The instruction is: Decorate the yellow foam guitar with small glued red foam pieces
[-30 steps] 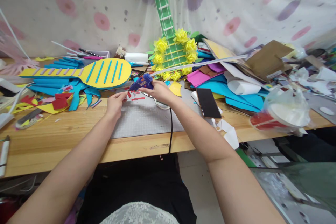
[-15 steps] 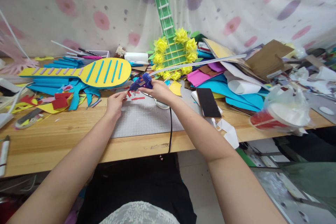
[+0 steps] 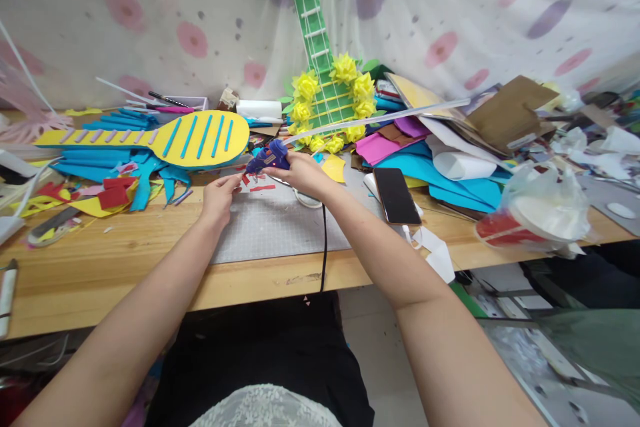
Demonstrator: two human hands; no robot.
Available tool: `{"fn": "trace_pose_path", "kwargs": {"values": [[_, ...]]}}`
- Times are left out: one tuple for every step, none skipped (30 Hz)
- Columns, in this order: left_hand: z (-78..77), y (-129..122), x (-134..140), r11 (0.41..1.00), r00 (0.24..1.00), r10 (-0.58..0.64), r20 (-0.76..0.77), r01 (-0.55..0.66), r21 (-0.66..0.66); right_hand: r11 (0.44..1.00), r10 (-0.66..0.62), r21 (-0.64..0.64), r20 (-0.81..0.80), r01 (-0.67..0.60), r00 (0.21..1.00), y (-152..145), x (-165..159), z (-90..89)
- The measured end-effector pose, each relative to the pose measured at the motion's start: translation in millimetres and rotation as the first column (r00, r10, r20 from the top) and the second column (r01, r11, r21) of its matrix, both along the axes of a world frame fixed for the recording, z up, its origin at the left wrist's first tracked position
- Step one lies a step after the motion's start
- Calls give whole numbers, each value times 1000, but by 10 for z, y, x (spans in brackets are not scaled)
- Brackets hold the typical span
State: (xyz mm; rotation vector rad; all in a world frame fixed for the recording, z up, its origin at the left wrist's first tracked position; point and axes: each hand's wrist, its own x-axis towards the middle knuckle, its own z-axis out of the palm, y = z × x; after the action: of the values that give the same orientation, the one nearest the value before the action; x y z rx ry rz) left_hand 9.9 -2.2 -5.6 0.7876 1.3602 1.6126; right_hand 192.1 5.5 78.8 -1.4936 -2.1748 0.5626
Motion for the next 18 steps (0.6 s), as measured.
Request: {"fn": "trace_pose_path", "kwargs": {"values": [[1, -1, 0, 1000, 1000, -1, 4, 1, 1, 1000, 4, 4, 0, -4, 1000, 0, 2, 0], [3, -2, 0, 1000, 1000, -1, 9, 1, 1, 1000, 8, 6, 1, -8, 1000, -1, 4, 1], [4, -4, 0, 1000, 1000, -1, 14, 1, 1, 1000, 10, 7, 4, -10, 1000, -2, 5, 3], [6, -6, 0, 1000, 1000, -2, 19, 2, 2, 1000, 12, 6, 7, -12, 1000, -4, 6, 7], [8, -7, -1, 1000, 1000, -3, 23, 3, 4, 1000, 13, 4, 12, -13, 1000, -6, 7, 10], [9, -8, -1, 1000, 1000, -4, 26, 4, 5, 1000, 14, 2, 18, -14, 1000, -8, 8, 14], [10, -9, -2, 1000, 1000, -6, 27, 5, 6, 1000, 15, 1, 24, -15, 1000, -10, 8, 18], [10, -9, -2, 1000, 1000, -9, 27, 9, 6, 1000, 15, 2, 31, -15, 999, -11, 9, 20], [9, -8, -4, 1000, 1000, -9, 26, 9, 6, 1000, 17, 4, 37, -17, 999, -12, 10, 21], [8, -6, -5, 1000, 1000, -10, 25, 9, 7, 1000, 21, 7, 42, -21, 999, -12, 12, 21], [6, -5, -6, 1000, 1000, -9, 25, 9, 9, 1000, 26, 13, 46, -27, 999, -12, 13, 20], [5, -3, -7, 1000, 1000, -7, 26, 7, 10, 999, 31, 19, 51, -32, 998, -12, 15, 19], [4, -1, -9, 1000, 1000, -7, 30, 6, 11, 999, 35, 24, 57, -36, 998, -12, 17, 17], [3, 1, -10, 1000, 999, -6, 34, 5, 13, 999, 36, 28, 64, -38, 997, -13, 18, 16], [2, 3, -10, 1000, 999, -5, 38, 5, 14, 999, 35, 29, 72, -37, 997, -15, 19, 15], [3, 4, -11, 1000, 999, -5, 44, 5, 14, 999, 31, 29, 80, -33, 996, -16, 20, 15], [4, 5, -12, 1000, 999, -4, 50, 4, 15, 999, 27, 29, 87, -29, 996, -18, 20, 16], [6, 6, -13, 1000, 998, -4, 57, 3, 14, 999, 24, 28, 92, -27, 995, -19, 20, 16]]}}
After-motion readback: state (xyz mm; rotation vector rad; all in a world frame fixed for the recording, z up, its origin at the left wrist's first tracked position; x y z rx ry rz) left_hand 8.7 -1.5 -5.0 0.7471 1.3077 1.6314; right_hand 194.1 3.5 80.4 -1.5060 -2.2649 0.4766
